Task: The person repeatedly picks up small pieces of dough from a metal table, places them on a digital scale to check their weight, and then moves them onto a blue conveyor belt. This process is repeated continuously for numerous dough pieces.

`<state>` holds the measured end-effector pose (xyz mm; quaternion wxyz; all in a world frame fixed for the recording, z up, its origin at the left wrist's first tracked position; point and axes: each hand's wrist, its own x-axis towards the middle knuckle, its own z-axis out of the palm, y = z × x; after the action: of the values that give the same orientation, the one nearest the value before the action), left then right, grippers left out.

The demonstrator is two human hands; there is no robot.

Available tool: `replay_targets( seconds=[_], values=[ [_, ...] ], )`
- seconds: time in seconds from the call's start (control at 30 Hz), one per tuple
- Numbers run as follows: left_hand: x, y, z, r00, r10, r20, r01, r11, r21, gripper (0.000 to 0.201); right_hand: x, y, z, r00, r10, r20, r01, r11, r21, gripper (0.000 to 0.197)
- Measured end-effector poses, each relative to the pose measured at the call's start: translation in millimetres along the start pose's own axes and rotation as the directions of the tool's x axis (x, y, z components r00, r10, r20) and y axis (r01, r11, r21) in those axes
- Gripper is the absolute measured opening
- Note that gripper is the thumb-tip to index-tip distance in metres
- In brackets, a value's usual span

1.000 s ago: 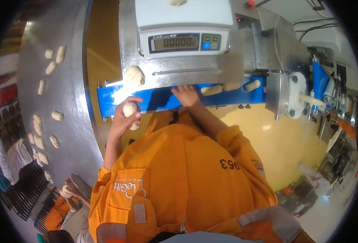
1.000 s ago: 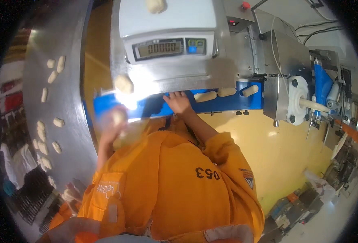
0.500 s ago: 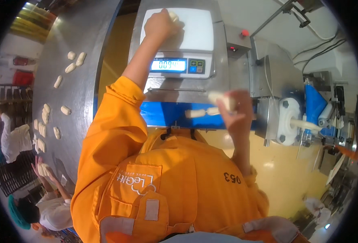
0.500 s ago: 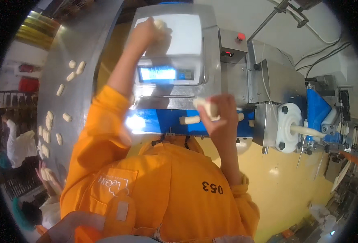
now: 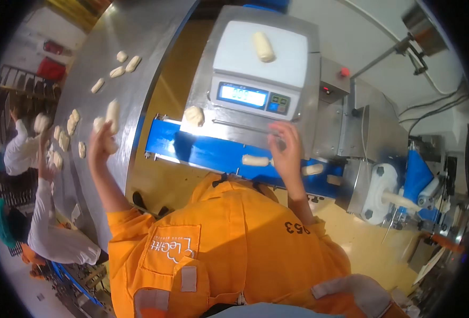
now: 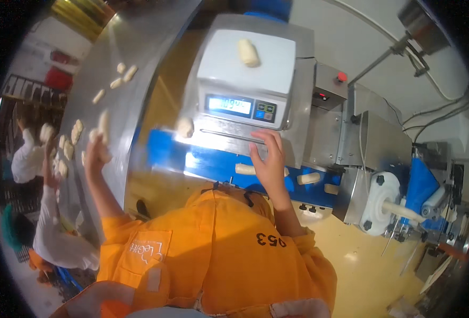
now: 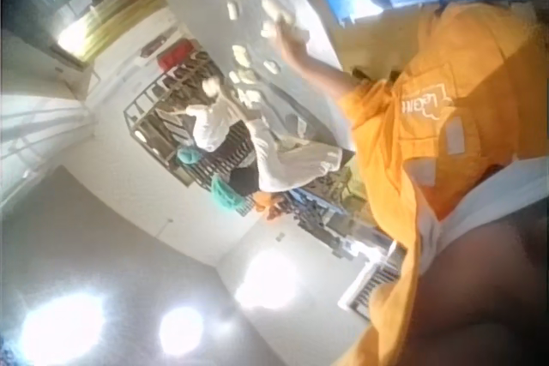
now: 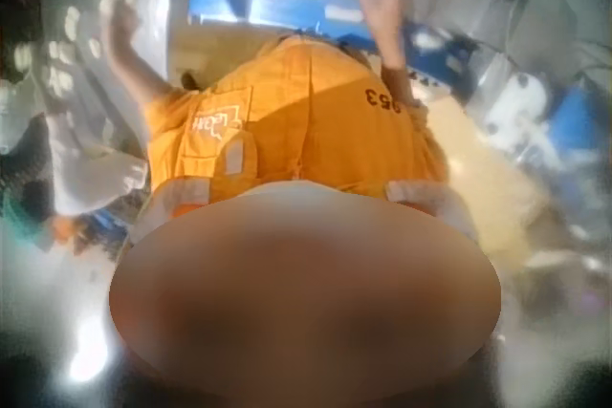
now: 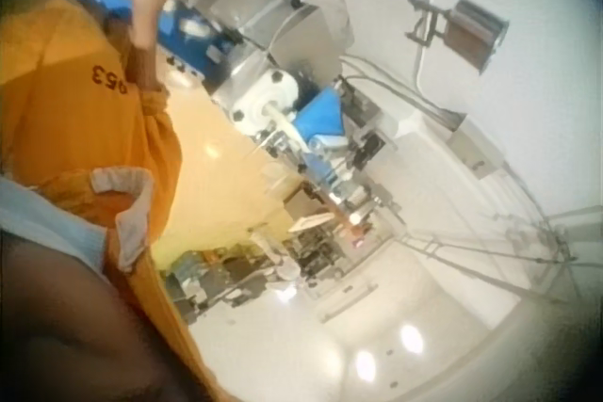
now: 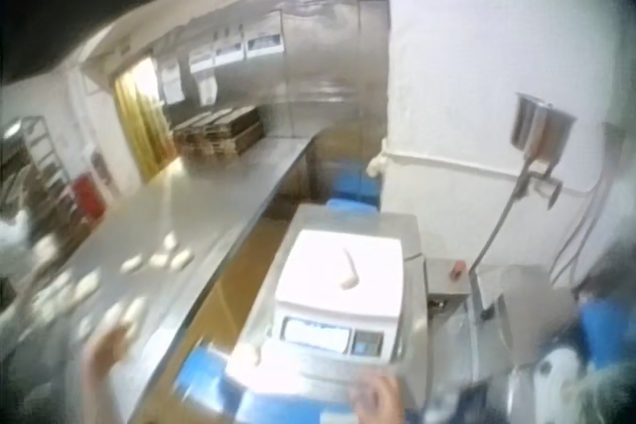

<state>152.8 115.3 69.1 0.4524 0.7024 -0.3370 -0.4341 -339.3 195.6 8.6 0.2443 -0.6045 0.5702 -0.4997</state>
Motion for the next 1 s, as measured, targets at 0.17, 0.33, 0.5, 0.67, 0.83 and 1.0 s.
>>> replay_targets(
  seconds=[0.17, 0.33, 0.5, 0.67, 0.83, 1.0],
  values=[
    [1, -27, -106, 0.985, -0.003, -0.175, 0.017, 0.996, 0.082, 0.043, -9, -11, 26, 0.99, 0.051, 0.13, -0.056, 0.998, 0.033, 0.018],
    [9, -43, -151, 0.976, 0.055, -0.213, -0.052, 0.998, 0.021, 0.043, 22, -39, 56, 0.98, -0.063, 0.188, 0.063, 0.998, 0.008, 0.016],
    [-8, -28, -99, 0.983, 0.179, -0.05, -0.177, 0.983, 0.041, 0.046, 34, -93, 128, 0.937, 0.122, 0.326, -0.213, 0.942, 0.26, 0.018],
    [-44, 22, -9, 0.937, 0.057, 0.345, -0.041, 0.998, -0.053, 0.036, 50, -149, 232, 0.711, 0.054, 0.701, -0.537, 0.685, 0.492, 0.041],
    [-42, 12, -38, 0.935, 0.019, 0.353, 0.084, 0.958, -0.275, 0.025, 51, -151, 297, 0.61, 0.092, 0.787, -0.65, 0.627, 0.43, 0.043],
    [10, -65, -163, 0.957, -0.109, -0.269, 0.116, 0.993, 0.009, 0.027, 42, -151, 317, 0.524, 0.078, 0.848, -0.756, 0.501, 0.421, 0.041]
  ],
)
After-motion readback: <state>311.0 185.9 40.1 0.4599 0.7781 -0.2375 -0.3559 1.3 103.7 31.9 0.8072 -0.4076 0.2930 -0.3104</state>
